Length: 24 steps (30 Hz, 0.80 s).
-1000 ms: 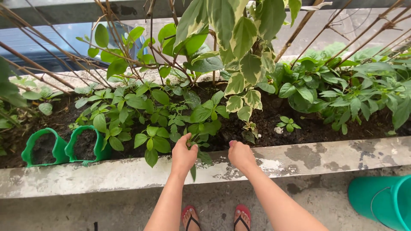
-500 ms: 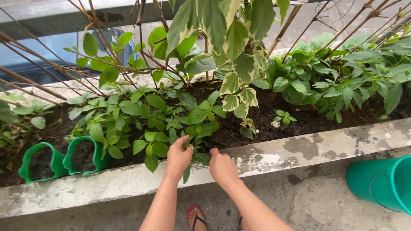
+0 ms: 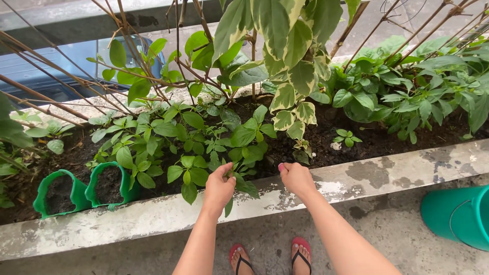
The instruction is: Prune and tend plants in a balcony planter box using scissors and a hand trowel.
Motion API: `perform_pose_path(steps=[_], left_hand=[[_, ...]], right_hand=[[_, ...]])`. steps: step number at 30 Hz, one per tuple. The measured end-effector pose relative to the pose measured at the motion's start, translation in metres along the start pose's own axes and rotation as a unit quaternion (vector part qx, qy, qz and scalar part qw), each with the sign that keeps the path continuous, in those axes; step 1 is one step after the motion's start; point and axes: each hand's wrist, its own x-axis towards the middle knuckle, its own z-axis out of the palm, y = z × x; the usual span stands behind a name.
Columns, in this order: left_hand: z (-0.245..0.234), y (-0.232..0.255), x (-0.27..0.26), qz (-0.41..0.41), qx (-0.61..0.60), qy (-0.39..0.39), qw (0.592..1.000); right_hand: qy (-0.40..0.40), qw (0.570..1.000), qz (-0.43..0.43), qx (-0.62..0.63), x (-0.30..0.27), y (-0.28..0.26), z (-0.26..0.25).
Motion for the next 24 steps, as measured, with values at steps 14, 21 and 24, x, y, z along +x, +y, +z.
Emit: perform_pose_path(steps=[14,21,24], left_hand=[[-0.004,0.005,-0.005,-0.017,-0.018,0.009,1.0],[-0.004,0.0,-0.005,-0.022,-0.026,0.007,0.999],[-0.004,0.001,-0.008,-0.027,-0.019,0.004,0.999]], right_hand=[[0.002,0.998,-0.066,-0.004,-0.051,-0.014,0.031],[0.064,0.971,-0.199,-0.12,-0.081,-0.01,0.073],[0.048,0.958,-0.229,-0.166,-0.07,-0.002,0.08]])
